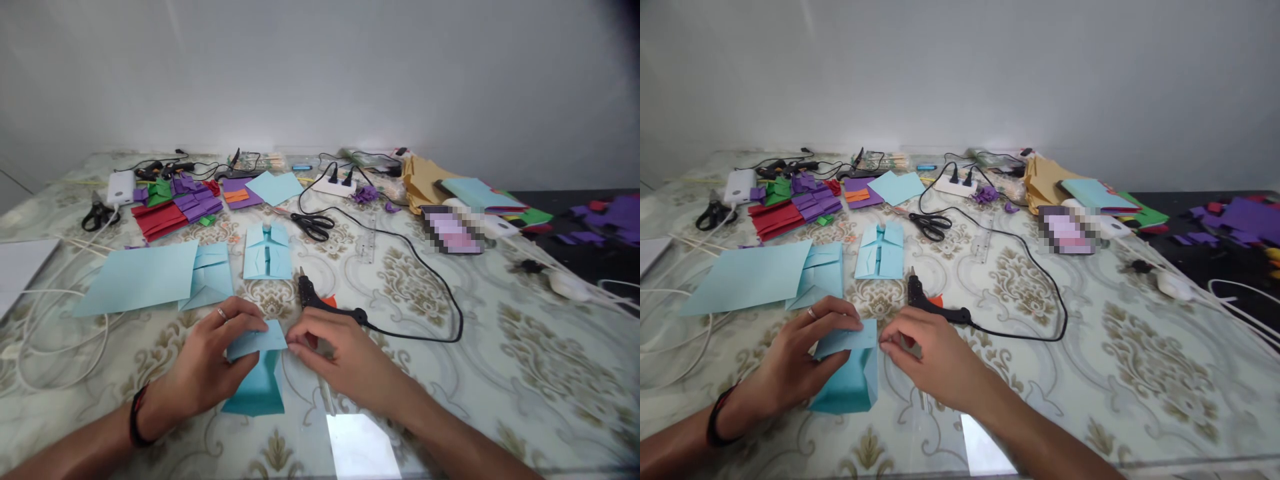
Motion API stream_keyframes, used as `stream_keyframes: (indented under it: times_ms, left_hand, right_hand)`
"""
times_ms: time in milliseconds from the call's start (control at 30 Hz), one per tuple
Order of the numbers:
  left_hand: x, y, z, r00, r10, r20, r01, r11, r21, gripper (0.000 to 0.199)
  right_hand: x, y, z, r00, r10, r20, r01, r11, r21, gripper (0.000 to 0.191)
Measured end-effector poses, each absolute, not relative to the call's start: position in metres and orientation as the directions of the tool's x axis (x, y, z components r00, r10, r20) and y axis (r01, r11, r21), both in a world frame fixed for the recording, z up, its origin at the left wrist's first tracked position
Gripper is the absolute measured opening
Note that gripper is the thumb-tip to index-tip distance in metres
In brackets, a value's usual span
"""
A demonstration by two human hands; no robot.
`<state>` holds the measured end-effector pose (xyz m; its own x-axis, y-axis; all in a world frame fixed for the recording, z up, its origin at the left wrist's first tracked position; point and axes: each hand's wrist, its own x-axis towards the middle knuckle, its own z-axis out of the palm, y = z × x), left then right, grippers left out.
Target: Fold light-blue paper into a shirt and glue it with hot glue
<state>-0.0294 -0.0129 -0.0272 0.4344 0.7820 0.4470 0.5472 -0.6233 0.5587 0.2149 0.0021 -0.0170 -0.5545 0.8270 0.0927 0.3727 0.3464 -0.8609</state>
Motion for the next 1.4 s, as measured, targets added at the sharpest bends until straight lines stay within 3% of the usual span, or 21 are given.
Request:
stream_keyframes:
  times_ms: [167,300,467,667,800,900,1033,1400]
  left_hand:
    - [-0.029,-0.013,-0.026,0.435,0.782,0.446,0.534,-0.623,0.571,0.031]
    - [-0.029,-0.012,-0.025,0.444,0.777,0.446,0.522,-0.629,0.576,0.029]
    - [-0.029,-0.012,-0.024,0.45,0.778,0.438,0.52,-0.627,0.58,0.03]
    - [-0.028,-0.012,-0.024,0.449,0.779,0.437,0.527,-0.626,0.574,0.03]
    - [-0.028,-0.012,-0.024,0.449,0.773,0.448,0.52,-0.634,0.573,0.031]
    - [-0.028,-0.012,-0.025,0.451,0.777,0.439,0.527,-0.629,0.572,0.033]
    - [-0.03,-0.012,-0.027,0.454,0.78,0.431,0.527,-0.625,0.576,0.032]
    - [-0.029,-0.013,-0.027,0.448,0.78,0.438,0.547,-0.626,0.556,0.034]
  right_hand:
    - [0.218,0.004,-0.011,-0.552,0.834,0.015,0.275,0.199,-0.941,0.015]
    - [0.221,0.008,-0.014,-0.564,0.826,0.006,0.079,0.061,-0.995,0.012]
    - [0.221,0.01,-0.02,-0.588,0.808,0.035,-0.138,-0.058,-0.989,0.014]
    - [0.221,0.007,-0.021,-0.597,0.802,0.022,-0.254,-0.163,-0.953,0.013]
    - [0.223,0.005,-0.016,-0.55,0.835,0.028,-0.152,-0.067,-0.986,0.017]
    - [0.221,0.004,-0.013,-0.468,0.883,0.036,0.076,0.08,-0.994,0.017]
    - [0.216,0.002,-0.015,-0.456,0.873,0.173,0.318,0.341,-0.885,0.011]
    - [0.216,0.006,-0.022,-0.527,0.831,0.18,0.35,0.405,-0.844,0.011]
